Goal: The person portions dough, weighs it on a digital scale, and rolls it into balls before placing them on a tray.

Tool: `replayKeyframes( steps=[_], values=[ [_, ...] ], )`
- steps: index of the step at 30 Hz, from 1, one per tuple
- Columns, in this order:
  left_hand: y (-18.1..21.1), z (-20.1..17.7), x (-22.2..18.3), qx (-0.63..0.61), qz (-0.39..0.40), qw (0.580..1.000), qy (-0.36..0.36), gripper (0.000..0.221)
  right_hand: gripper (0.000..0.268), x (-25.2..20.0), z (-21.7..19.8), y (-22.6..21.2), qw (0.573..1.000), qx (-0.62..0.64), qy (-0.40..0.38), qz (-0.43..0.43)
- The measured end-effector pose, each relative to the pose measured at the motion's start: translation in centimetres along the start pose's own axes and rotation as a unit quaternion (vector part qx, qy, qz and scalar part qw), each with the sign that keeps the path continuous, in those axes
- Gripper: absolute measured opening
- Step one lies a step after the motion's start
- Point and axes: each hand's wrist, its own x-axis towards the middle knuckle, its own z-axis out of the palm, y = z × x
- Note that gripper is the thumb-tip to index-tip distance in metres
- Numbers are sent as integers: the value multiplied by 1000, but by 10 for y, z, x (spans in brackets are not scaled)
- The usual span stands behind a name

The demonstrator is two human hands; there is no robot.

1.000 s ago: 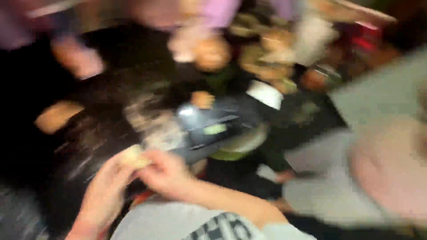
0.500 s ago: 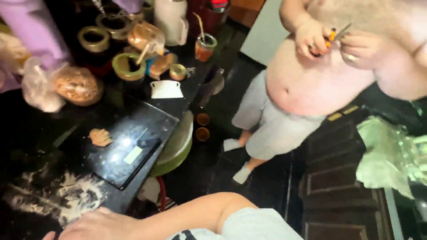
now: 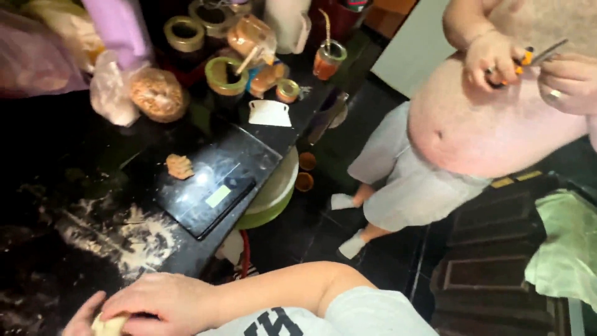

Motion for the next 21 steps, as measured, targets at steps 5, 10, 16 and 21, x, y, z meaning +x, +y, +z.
replayKeyframes(
  steps=[5, 10, 16, 21],
  values=[
    [-16, -18, -1, -233, -348, 908, -7, 35, 38, 11, -11, -37, 987, 54, 38, 148],
    [-19, -42, 38, -353, -482, 796, -99, 25, 37, 15, 5, -22, 990, 60, 69, 107],
    [18, -53, 44, -278, -437, 853, -66, 53, 28, 19, 9, -9, 996, -20, 66, 48],
    [-11, -45, 27, -170, -352, 916, -88, 30, 40, 21, -2, -17, 992, 3, 116, -46]
  ],
)
